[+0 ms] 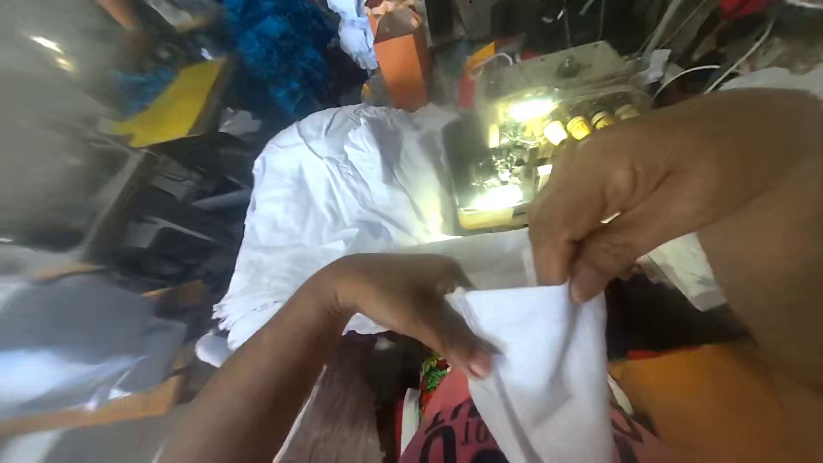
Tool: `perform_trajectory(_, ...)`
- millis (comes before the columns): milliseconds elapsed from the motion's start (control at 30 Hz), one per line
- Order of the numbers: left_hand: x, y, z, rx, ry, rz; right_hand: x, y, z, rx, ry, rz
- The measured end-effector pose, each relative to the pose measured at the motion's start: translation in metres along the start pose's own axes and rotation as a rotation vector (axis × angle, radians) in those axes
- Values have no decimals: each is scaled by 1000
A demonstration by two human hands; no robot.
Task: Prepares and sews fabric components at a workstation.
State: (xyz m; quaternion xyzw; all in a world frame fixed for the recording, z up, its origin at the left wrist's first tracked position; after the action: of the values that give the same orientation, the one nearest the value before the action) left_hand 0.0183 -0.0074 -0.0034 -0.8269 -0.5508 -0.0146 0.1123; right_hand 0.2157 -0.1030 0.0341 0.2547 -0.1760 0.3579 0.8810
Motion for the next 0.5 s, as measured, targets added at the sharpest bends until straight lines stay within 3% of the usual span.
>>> perform_trajectory(67,4,-25,0,72,83,-102,-4,-3,-11,-21,12,-2)
perform_trajectory(200,4,-99,-18,-48,329,-328,-44,-19,-46,-385,154,42)
perform_trajectory(233,3,-114,-23,-69,353,-359,-56,-22,-59,-403,177,73)
perform_trajectory(333,-13,-131,-18,-118,284,-403,-88,-16,-86,-277,234,160)
perform_trajectory(500,-44,-109,0,-142,220,-432,-111,10,-97,-148,161,72)
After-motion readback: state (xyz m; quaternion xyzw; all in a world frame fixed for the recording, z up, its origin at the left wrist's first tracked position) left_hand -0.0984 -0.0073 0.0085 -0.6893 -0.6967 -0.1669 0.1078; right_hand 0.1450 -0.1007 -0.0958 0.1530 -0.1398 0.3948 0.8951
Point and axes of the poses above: each hand's wrist, its own y-axis towards the middle knuckle, its own x-axis out of the back of the hand, z = x × y, the point moved 2 cm from there along y, towards the middle knuckle, and after that the axes turned 3 degrees about -y, right-handed, at the moved point
